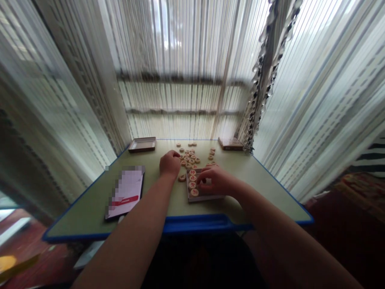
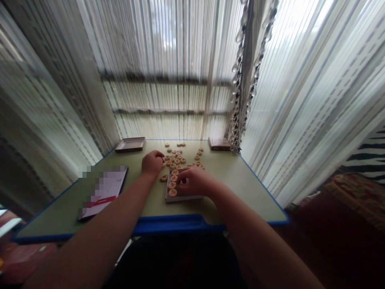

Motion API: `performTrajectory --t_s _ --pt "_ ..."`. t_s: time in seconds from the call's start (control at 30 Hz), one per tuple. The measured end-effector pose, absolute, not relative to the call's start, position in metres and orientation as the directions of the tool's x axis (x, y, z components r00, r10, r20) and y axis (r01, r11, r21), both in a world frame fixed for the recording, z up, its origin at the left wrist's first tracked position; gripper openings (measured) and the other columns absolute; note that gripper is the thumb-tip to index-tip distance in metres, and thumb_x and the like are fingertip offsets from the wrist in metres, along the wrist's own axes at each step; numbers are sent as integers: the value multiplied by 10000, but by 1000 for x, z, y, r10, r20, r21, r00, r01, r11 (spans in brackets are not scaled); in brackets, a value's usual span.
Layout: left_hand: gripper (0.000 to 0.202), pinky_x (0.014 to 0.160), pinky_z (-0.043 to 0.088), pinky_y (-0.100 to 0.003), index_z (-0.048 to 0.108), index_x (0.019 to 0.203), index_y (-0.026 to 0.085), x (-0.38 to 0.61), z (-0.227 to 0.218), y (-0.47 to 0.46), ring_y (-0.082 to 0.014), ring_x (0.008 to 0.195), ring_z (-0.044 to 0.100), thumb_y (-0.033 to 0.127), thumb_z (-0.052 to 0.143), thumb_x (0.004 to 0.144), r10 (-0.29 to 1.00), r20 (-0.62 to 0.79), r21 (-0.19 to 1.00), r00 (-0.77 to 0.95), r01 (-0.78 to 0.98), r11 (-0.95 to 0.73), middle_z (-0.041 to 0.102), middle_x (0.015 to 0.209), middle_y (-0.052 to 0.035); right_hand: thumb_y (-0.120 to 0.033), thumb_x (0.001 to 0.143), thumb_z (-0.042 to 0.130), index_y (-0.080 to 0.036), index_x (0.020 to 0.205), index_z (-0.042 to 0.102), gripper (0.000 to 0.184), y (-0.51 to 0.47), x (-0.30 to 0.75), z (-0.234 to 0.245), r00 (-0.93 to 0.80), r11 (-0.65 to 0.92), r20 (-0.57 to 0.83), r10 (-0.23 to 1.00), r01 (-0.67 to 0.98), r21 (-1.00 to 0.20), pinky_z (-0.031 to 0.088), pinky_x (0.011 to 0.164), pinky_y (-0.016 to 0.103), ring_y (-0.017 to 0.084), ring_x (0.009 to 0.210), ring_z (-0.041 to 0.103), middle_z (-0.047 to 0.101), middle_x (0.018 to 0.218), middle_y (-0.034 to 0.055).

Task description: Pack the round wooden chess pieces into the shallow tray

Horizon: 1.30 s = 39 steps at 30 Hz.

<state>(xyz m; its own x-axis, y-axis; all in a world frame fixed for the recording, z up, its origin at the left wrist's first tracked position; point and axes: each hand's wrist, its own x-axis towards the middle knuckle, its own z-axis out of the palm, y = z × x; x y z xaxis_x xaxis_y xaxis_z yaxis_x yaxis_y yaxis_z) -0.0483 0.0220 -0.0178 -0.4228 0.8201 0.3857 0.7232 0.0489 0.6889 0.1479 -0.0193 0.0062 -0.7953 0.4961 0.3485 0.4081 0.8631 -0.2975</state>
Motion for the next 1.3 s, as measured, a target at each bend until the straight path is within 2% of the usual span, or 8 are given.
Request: performTrajectory --t_s 0.17,0.37,0.57,0.67,0.87,1.07,1.3 --pt "236 593 418 -236 627 715 212 -48 -17 21 -160 694 599 136 424 621 816 382 703 -434 710 49 663 698 -25 -232 714 621 -185 743 675 77 -20 145 5 -788 882 403 465 372 -290 353 620 220 108 653 465 574 696 10" --pt "244 608 421 -240 630 720 211 -47 -17 21 -160 700 599 139 415 631 823 382 691 -421 722 48 664 701 -28 -239 732 608 -174 734 670 89 -19 143 4 -806 887 383 452 362 -287 347 615 214 99 630 455 562 662 3" --pt "233 612 421 -243 629 720 213 -47 -18 22 -162 705 599 149 424 632 822 386 701 -419 712 34 668 715 -27 -265 746 592 -163 749 667 126 -20 143 5 -788 868 380 484 375 -327 355 625 211 96 637 469 576 684 8" --pt "232 601 418 -243 628 717 216 -47 -17 22 -163 693 598 149 424 630 820 381 705 -427 708 42 666 702 -25 -250 726 602 -167 768 664 112 -17 145 5 -745 833 382 546 437 -338 352 627 209 92 628 468 568 678 1" --pt "236 605 421 -243 628 713 221 -45 -16 20 -165 707 602 138 423 630 825 375 702 -422 711 45 666 702 -24 -287 724 603 -189 759 683 132 -7 146 -2 -698 784 359 620 578 -229 344 630 227 106 612 461 575 631 6" --pt "226 633 430 -247 624 719 223 -43 -16 20 -167 734 604 134 430 643 832 373 701 -411 712 38 669 719 -23 -321 756 576 -213 791 709 176 -3 142 -7 -718 774 295 631 605 -185 355 654 241 128 644 523 640 664 32" --pt "229 632 427 -249 624 733 225 -43 -15 20 -169 741 604 138 429 651 832 371 695 -414 718 47 673 731 -23 -291 770 564 -229 845 706 172 -6 137 -9 -711 774 312 630 609 -174 366 677 241 144 704 560 673 739 39"
